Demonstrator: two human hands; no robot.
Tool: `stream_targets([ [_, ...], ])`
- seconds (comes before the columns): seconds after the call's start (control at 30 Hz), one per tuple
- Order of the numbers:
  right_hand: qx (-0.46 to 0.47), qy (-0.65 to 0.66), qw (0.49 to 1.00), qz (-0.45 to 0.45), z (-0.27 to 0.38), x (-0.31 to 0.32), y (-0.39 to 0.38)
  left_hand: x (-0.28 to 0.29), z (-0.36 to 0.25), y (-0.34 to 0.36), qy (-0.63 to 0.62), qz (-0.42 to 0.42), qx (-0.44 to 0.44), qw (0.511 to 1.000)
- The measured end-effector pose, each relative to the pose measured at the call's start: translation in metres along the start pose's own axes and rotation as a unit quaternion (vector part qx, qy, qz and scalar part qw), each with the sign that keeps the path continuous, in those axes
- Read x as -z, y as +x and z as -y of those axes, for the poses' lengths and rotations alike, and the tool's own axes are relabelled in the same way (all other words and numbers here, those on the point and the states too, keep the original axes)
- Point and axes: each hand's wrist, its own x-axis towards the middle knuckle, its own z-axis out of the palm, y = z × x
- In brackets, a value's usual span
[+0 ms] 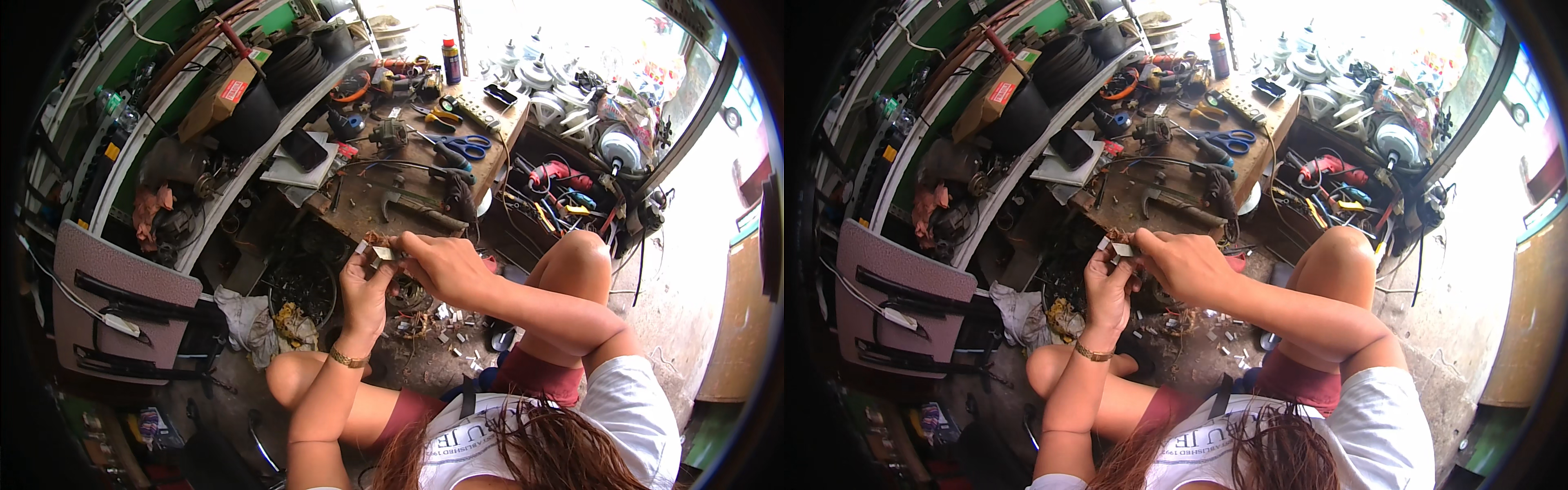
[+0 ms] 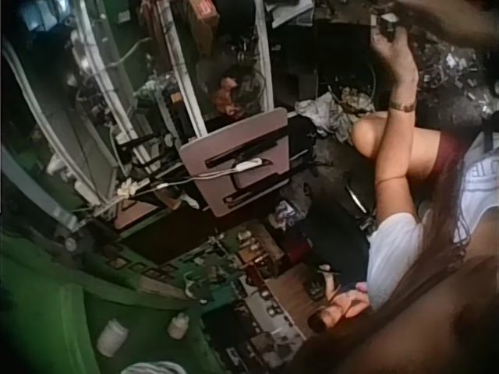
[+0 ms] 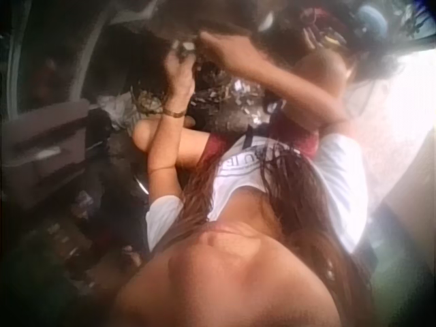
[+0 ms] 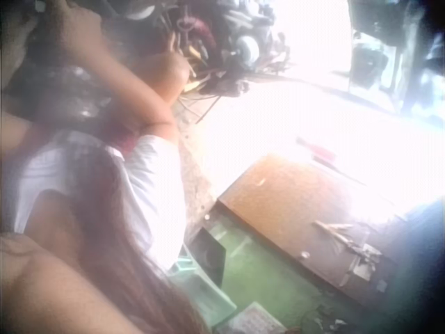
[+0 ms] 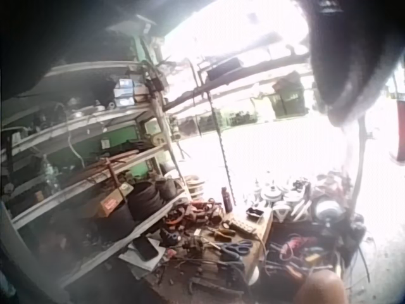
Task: The person works on a motor coil with their hands, peeling back tape and separating copper wires from the core.
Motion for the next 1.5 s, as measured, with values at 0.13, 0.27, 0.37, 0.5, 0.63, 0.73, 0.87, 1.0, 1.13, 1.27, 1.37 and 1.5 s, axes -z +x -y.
stream_targets([
  [0.13,-0.089,0.311,0.944,0.073,-0.018,0.005,0.012,0.004,-0.008,0.009,0.003,0.032,0.041,0.999],
  [0.27,-0.095,0.32,0.94,0.074,-0.024,-0.002,0.012,0.005,-0.009,0.011,-0.029,0.045,0.043,0.998],
  [0.37,-0.038,0.162,0.985,0.039,-0.021,-0.005,0.008,-0.001,-0.01,0.004,-0.041,0.018,0.02,0.999],
  [0.5,-0.032,0.107,0.993,0.03,-0.008,-0.002,0.005,0.001,-0.002,0.004,0.008,-0.013,-0.029,0.999],
  [0.63,-0.029,0.09,0.995,0.031,-0.008,-0.005,0.001,0.001,0.001,0.006,0.028,-0.026,-0.047,0.998],
  [0.73,-0.034,0.062,0.997,0.037,-0.008,-0.005,0.001,0.002,0.003,0.006,0.043,-0.035,-0.056,0.997],
  [0.87,-0.026,0.021,0.999,-0.004,0.0,-0.008,0.0,-0.007,0.008,0.002,0.038,-0.076,-0.07,0.994],
  [1.0,-0.046,0.02,0.999,-0.017,0.0,-0.014,0.001,-0.01,0.015,0.0,0.029,-0.073,-0.054,0.995],
  [1.13,-0.063,0.165,0.984,0.02,-0.017,-0.019,0.011,-0.01,0.018,-0.001,-0.01,-0.052,-0.031,0.998],
  [1.27,-0.142,0.423,0.887,0.121,-0.017,0.006,0.021,-0.004,0.01,0.005,0.001,-0.03,-0.045,0.999],
  [1.37,-0.104,0.324,0.934,0.109,-0.019,0.002,0.017,-0.004,0.008,0.006,0.029,-0.043,-0.067,0.996],
  [1.5,-0.05,0.17,0.981,0.084,-0.013,0.005,0.012,0.0,0.01,0.007,0.056,-0.05,-0.087,0.993],
])
